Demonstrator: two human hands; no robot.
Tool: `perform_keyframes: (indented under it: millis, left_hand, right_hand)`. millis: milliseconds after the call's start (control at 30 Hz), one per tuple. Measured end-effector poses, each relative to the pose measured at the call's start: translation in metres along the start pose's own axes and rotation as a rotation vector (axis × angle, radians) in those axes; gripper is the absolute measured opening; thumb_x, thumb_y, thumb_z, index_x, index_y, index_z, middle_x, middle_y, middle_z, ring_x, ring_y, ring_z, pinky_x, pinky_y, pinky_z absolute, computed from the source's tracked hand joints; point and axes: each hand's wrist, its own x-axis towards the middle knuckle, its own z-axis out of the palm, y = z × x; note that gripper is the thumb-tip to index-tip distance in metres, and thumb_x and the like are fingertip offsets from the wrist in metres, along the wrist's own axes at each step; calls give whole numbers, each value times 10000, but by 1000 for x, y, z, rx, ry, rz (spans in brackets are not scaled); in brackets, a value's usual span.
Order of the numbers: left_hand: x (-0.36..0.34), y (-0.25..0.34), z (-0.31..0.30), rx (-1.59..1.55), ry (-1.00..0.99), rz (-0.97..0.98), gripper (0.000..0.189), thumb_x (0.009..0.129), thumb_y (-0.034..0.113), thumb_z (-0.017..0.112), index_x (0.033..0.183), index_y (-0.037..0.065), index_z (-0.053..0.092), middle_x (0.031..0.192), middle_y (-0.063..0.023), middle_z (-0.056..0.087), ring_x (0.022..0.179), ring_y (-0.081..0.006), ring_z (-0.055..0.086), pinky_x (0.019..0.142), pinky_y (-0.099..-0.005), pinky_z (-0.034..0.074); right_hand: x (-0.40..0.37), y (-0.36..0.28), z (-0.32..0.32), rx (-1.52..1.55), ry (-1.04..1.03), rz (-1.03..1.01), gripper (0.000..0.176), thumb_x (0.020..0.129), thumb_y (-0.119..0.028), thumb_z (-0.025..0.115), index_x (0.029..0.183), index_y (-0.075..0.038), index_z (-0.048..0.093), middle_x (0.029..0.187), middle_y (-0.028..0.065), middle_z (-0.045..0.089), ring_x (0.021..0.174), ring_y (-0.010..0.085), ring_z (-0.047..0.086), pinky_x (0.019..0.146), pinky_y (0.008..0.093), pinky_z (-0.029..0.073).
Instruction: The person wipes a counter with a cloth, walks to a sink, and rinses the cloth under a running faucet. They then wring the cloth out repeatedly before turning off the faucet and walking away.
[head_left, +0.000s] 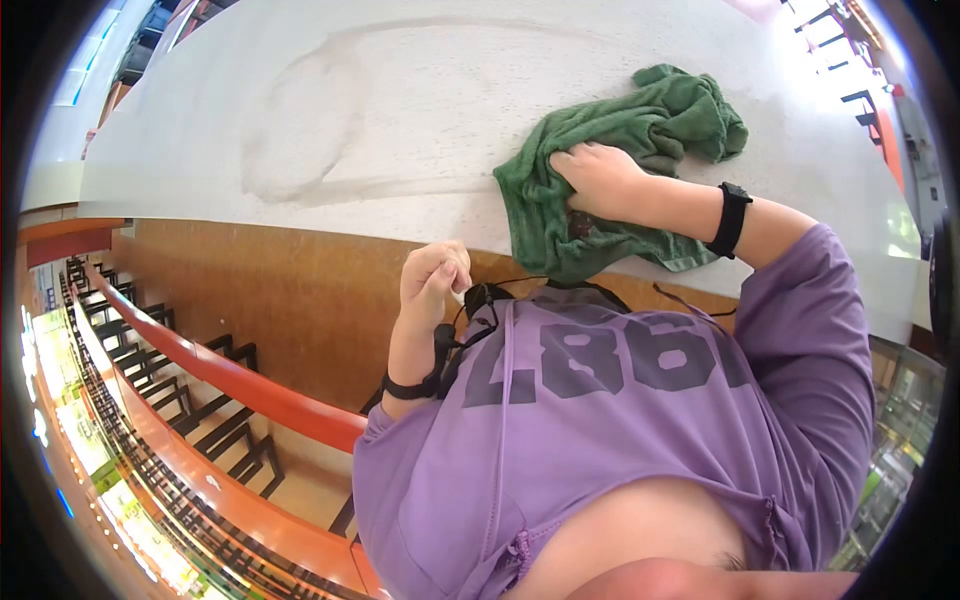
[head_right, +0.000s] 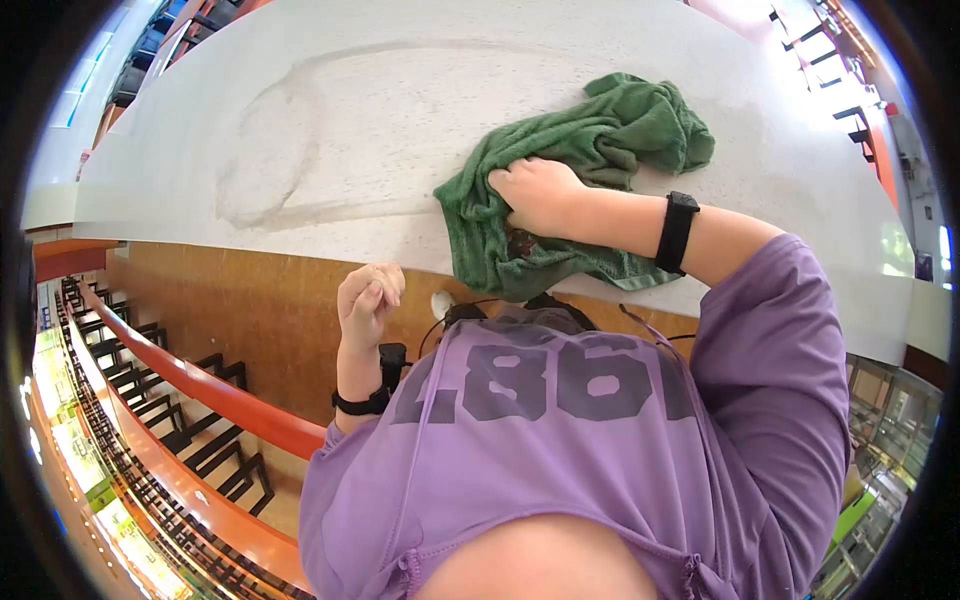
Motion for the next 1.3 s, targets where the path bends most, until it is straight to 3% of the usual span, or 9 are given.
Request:
perform_keyframes:
  millis: [100, 433, 667, 1133, 1300]
  left_hand:
    - [-13, 11, -34, 30, 14, -5, 337, 849, 235, 465, 587, 23, 477, 552, -42, 434, 534, -124, 386, 491, -249, 286]
    - [-44, 96, -160, 195, 75, -46, 303, 848, 207, 443, 620, 15, 497, 603, -46, 456, 544, -104, 407, 496, -230, 304]
    - [-51, 87, -214, 241, 172, -59, 266, 839, 166, 423, 622, 20, 471, 610, -45, 450, 559, -103, 388, 508, -231, 291]
    - [28, 93, -206, 556, 131, -24, 189, 832, 81, 444, 678, 4, 521, 596, -33, 468, 569, -97, 430, 523, -234, 346]
    - [49, 88, -203, 550, 79, 8, 184, 829, 86, 457, 682, 3, 532, 600, -59, 492, 570, -126, 444, 532, -248, 356]
  right_hand:
    - [18, -33, -9, -4, -66, 35, 431, 684, -209, 673, 998, 6, 472, 984, 187, 547, 981, 318, 524, 836, 379, 431]
    - [89, -135, -61, 55, 19, 122, 417, 705, -241, 656, 977, 14, 470, 943, 203, 552, 955, 321, 538, 811, 382, 437]
    - [123, -144, -53, 74, 17, 173, 425, 685, -277, 663, 961, -8, 485, 931, 190, 555, 945, 335, 537, 805, 387, 435]
    - [131, -145, -60, 65, 81, 34, 481, 658, -292, 711, 983, -13, 491, 944, 162, 562, 935, 313, 547, 775, 375, 458]
    - [135, -138, -70, 108, -42, 94, 479, 626, -267, 736, 959, -13, 505, 946, 164, 566, 953, 312, 545, 786, 375, 457]
